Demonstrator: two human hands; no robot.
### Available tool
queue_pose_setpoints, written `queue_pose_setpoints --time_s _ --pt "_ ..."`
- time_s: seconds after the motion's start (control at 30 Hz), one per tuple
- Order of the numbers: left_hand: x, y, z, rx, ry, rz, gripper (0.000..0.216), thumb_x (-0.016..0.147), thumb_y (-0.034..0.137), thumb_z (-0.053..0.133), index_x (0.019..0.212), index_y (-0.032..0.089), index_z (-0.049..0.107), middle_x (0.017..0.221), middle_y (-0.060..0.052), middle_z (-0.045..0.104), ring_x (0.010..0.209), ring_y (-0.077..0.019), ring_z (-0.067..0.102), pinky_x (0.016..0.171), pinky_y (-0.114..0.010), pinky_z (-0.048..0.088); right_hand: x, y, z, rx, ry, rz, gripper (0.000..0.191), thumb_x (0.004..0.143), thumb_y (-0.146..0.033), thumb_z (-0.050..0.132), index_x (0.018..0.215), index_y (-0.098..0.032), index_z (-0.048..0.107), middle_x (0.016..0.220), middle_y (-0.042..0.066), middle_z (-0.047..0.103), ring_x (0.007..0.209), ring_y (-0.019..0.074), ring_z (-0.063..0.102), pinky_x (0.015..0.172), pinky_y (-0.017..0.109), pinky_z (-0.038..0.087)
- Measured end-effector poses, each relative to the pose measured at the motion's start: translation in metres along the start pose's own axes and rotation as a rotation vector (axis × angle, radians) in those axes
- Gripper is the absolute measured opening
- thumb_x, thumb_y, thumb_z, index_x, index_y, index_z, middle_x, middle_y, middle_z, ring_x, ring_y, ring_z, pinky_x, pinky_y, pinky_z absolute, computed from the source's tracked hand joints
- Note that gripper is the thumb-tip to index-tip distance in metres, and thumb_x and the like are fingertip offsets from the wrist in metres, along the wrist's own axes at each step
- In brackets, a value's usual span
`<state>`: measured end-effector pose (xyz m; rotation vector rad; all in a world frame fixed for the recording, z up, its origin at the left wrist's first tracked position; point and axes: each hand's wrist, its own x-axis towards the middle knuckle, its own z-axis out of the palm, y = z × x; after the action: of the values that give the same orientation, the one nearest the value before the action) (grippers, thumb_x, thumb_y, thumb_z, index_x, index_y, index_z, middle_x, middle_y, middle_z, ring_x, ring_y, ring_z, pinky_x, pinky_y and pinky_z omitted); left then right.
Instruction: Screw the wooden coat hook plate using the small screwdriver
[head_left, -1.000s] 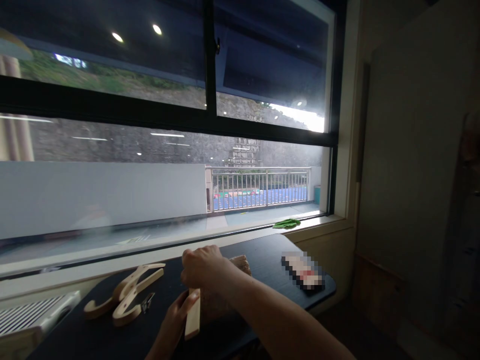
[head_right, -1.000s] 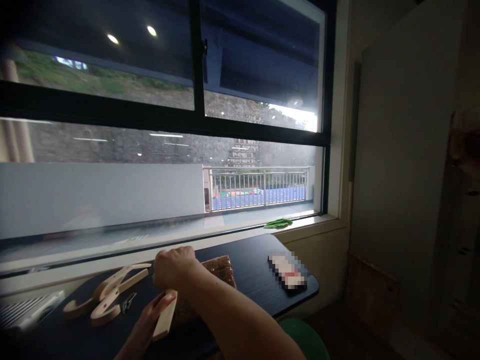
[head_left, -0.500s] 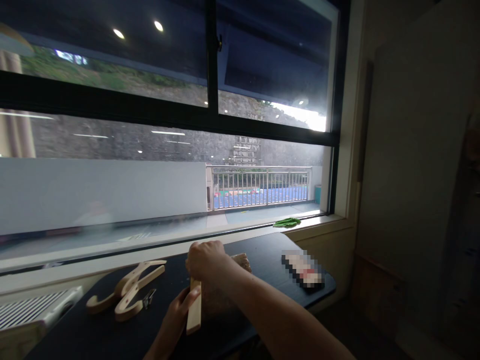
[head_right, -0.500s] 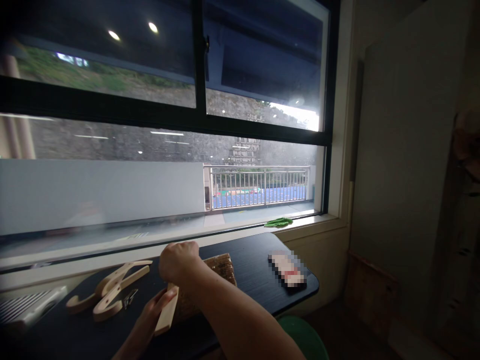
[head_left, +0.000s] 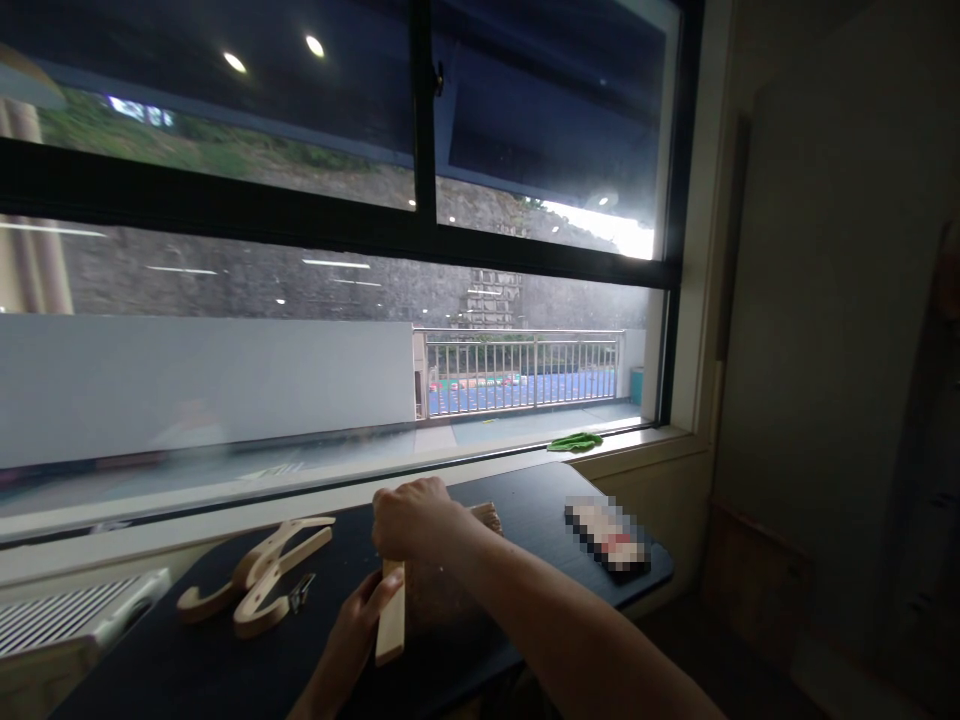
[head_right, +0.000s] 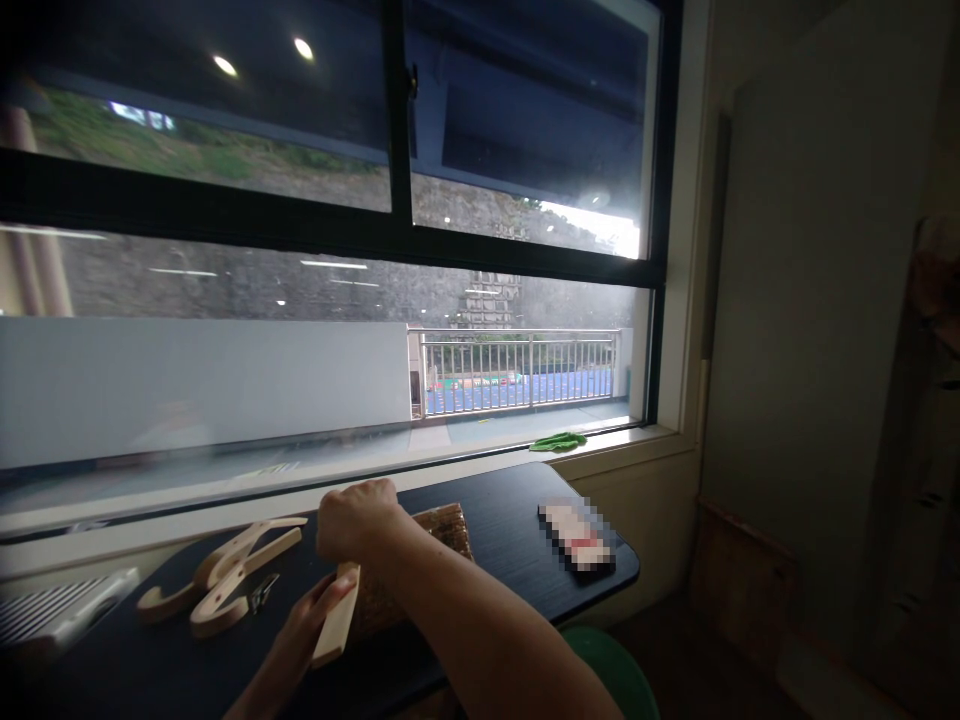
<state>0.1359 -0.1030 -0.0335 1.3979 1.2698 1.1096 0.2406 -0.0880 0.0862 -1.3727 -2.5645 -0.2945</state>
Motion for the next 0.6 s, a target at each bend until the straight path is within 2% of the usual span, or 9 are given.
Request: queue_pose_setpoints --time_s 0.33,0.47,0.6 --pt "0.008 -0.012 -0.001 0.0 -0.023 0.013 0.06 0.069 0.053 0.048 0.105 0.006 0.052 0.067 -0.005 0.065 0.066 -0.0226 0.06 0.059 -0.027 0.043 0.006 0.002 0.013 0.045 0.107 0.114 0.027 0.07 -0.03 0.047 0.089 -0.013 0.056 0.081 0.011 0.064 0.074 0.0236 0.061 0.057 0.035 0.047" --pt "0.01 -0.018 -0.001 0.009 0.035 0.055 0.058 0.068 0.054 0.048 0.103 0.007 0.054 0.067 -0.004 0.065 0.065 -0.0225 0.059 0.059 -0.027 0.043 0.006 -0.001 0.009 0.074 0.087 0.109 0.033 0.072 -0.036 0.043 0.09 -0.013 0.057 0.081 0.012 0.065 0.074 0.0247 0.062 0.059 0.036 0.047" --pt "0.008 -0.015 -0.002 0.003 -0.014 0.033 0.057 0.069 0.053 0.048 0.103 0.008 0.054 0.07 -0.005 0.066 0.068 -0.0229 0.06 0.06 -0.027 0.044 0.004 -0.001 0.004 0.074 0.023 0.104 0.031 0.071 -0.034 0.045 0.092 -0.014 0.057 0.086 0.013 0.064 0.078 0.0258 0.061 0.06 0.037 0.047"
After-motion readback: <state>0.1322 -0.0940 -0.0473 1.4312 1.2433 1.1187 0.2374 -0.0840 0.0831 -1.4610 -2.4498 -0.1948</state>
